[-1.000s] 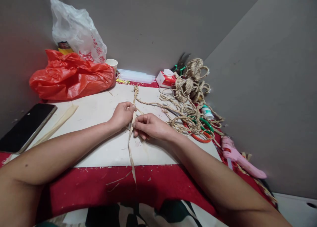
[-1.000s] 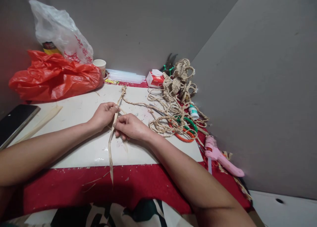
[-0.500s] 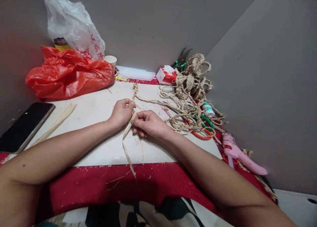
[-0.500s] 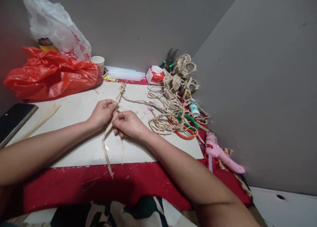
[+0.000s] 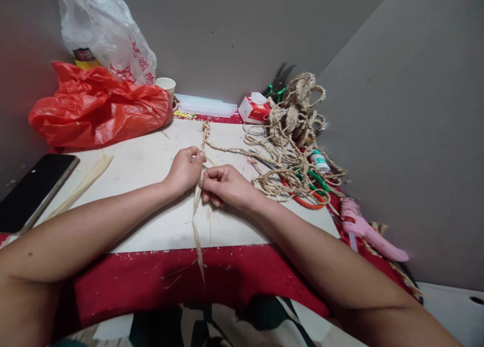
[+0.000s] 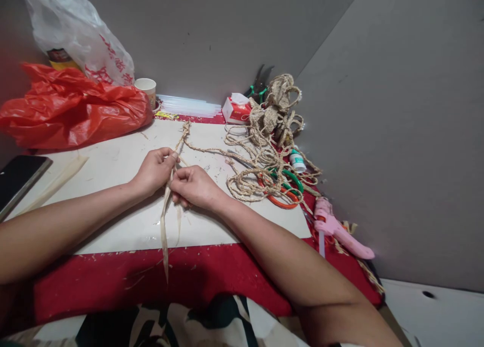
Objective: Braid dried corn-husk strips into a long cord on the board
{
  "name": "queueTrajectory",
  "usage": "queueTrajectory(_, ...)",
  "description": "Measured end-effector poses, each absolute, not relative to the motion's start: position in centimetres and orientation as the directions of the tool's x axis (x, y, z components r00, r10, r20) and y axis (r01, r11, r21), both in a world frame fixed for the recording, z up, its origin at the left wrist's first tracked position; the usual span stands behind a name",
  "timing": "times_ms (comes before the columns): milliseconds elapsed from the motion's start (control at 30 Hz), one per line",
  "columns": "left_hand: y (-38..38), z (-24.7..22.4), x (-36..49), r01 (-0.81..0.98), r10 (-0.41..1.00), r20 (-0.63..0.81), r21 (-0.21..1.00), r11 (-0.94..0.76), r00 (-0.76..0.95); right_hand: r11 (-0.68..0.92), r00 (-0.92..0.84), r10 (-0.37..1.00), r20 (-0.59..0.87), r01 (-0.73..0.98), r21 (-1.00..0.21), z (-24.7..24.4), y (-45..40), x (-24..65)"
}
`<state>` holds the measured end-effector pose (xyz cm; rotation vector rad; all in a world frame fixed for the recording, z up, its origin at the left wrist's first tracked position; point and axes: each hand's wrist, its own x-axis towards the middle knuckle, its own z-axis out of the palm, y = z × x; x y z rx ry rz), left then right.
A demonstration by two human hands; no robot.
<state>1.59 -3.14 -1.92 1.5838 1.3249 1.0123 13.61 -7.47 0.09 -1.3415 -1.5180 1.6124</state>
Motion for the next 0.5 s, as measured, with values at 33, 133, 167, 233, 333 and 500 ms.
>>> queueTrajectory(33,-3.10,-1.94,1.56,0.332,0.989,0.083,0.936,-0.118,0.118,-0.222,-0.347,0.891,-0.294,0.231,-0.947,0.13,-7.47,13.65)
queueTrajectory(133,-2.97,-2.00,1.49,0.313,0.991,0.097,0.942,-0.120,0.091,-0.200,-0.303,0.915,-0.268,0.237,-0.951,0.21,-7.51,13.65)
queueTrajectory(167,-2.92,-2.01,1.49,0.307,0.992,0.101,0.944,-0.119,0.076,-0.183,-0.283,0.926,-0.252,0.247,-0.952,0.20,-7.54,13.60)
queueTrajectory(233,-2.83,-2.04,1.51,0.297,0.993,0.106,0.948,-0.116,0.050,-0.144,-0.239,0.947,-0.215,0.284,-0.948,0.13,-7.64,13.45)
queueTrajectory(333,-2.74,-2.13,1.61,0.283,0.993,0.116,0.952,-0.120,0.031,-0.059,-0.186,0.973,-0.136,0.370,-0.927,-0.07,-7.81,13.17)
queueTrajectory(500,-2.71,-2.34,1.71,0.325,0.986,0.150,0.932,-0.164,0.068,0.040,-0.202,0.978,-0.048,0.410,-0.911,-0.25,-8.02,12.87)
